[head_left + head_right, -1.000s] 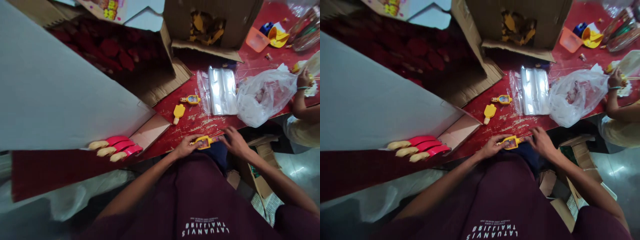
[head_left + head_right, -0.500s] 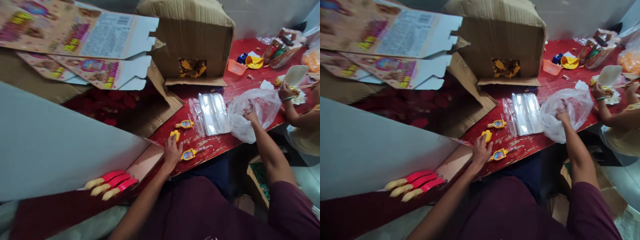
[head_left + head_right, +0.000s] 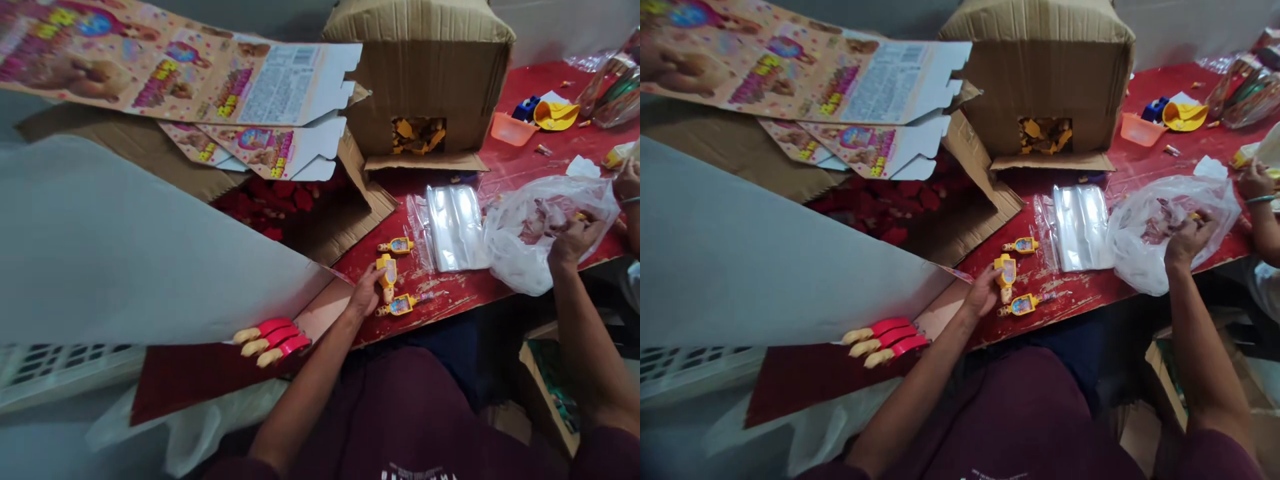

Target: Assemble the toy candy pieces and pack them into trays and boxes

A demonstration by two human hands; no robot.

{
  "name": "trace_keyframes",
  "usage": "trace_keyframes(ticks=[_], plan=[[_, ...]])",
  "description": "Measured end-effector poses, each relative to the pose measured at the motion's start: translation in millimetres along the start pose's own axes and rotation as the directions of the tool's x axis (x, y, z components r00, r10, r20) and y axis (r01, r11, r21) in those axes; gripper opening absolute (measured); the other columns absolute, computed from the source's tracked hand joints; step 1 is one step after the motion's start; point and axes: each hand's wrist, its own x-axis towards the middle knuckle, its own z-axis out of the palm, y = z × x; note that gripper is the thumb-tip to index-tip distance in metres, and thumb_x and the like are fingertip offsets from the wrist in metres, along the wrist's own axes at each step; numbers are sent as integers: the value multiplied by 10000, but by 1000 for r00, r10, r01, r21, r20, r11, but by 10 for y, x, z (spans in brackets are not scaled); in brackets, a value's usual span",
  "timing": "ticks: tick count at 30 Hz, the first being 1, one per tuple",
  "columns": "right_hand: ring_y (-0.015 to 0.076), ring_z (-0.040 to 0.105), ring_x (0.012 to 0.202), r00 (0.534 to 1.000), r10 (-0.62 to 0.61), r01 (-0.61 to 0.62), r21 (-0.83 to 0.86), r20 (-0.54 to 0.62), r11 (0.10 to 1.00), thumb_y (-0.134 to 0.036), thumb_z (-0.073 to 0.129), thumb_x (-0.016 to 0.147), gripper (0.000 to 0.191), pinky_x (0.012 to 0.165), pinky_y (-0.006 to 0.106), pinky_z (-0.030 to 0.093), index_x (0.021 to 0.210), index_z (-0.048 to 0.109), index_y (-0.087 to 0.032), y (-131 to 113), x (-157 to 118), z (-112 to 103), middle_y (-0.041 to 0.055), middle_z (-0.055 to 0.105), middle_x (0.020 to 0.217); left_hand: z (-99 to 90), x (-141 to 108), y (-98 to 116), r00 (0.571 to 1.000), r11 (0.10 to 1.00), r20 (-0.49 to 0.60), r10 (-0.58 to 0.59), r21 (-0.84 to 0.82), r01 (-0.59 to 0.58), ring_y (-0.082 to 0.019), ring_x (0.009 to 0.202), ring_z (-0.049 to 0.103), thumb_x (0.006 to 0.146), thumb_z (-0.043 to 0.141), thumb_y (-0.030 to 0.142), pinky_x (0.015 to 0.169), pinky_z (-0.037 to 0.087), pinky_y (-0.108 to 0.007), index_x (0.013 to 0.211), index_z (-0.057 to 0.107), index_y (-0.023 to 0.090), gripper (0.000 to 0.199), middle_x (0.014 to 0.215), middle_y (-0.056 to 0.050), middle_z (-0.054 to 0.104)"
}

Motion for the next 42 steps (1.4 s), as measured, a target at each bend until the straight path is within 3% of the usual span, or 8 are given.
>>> trace_keyframes(ticks=[2,4,9,12,19,26,35,42], plan=[[226,661,990,998,-18,17,25,52,1000,-573,685,857,503,842,329,522,1169,697,-179,-197,-204,171,96,745,1008,82,-241,129,972,960,201,-124,-225,169,-228,798,700,796,677,539,724,591,-372,1174,585,150,550,988,-102,705],[223,667,987,994,-40,35,44,106,998,-575,696,855,509,840,328,533,1194,691,-196,-388,-449,391,87,746,1019,185,-474,247,946,946,291,-145,-240,219,-190,681,677,787,717,563,621,574,-321,1136,582,147,560,922,-82,697],[203,684,969,951,-111,90,85,288,992,-515,635,939,408,843,327,554,1222,677,-225,-763,-992,900,72,737,1088,351,-924,457,931,997,357,-73,37,64,-120,668,617,768,806,503,523,511,-202,1050,566,172,497,897,-15,624],[198,677,998,874,-261,278,20,410,960,-425,586,993,301,889,343,547,1206,692,-241,-909,-1149,1072,68,715,1102,286,-1128,554,902,986,430,-34,161,-40,-107,703,560,810,759,497,570,526,-219,1066,578,170,453,893,2,569],[226,650,1057,693,-468,581,-40,548,813,-279,581,1002,257,866,372,575,1252,627,-240,-1102,-1318,1280,103,651,1139,75,-1420,569,836,913,542,88,291,-286,-172,924,606,876,691,349,829,514,-333,1341,557,212,502,1112,-63,650],[209,625,941,581,-563,731,-72,587,679,-194,562,1001,274,767,337,572,1272,593,-216,-1042,-1534,1402,107,624,1055,50,-1551,491,801,870,596,56,364,-331,-169,868,618,885,673,363,799,487,-297,1244,618,177,408,1008,-39,687],[211,618,847,570,-608,799,-201,552,566,-174,563,992,395,733,353,559,1383,537,-230,-838,-1848,1431,107,670,1019,62,-1620,320,801,807,592,82,432,-402,-193,933,643,889,668,348,856,480,-320,1146,638,205,295,1060,-44,708],[197,655,837,596,-529,728,-128,604,674,-214,550,1008,388,680,307,567,1397,544,-226,-835,-1876,1399,113,667,1032,18,-1562,268,726,847,686,58,350,-399,-151,810,603,903,648,389,765,461,-271,1150,611,178,327,956,-25,678]])
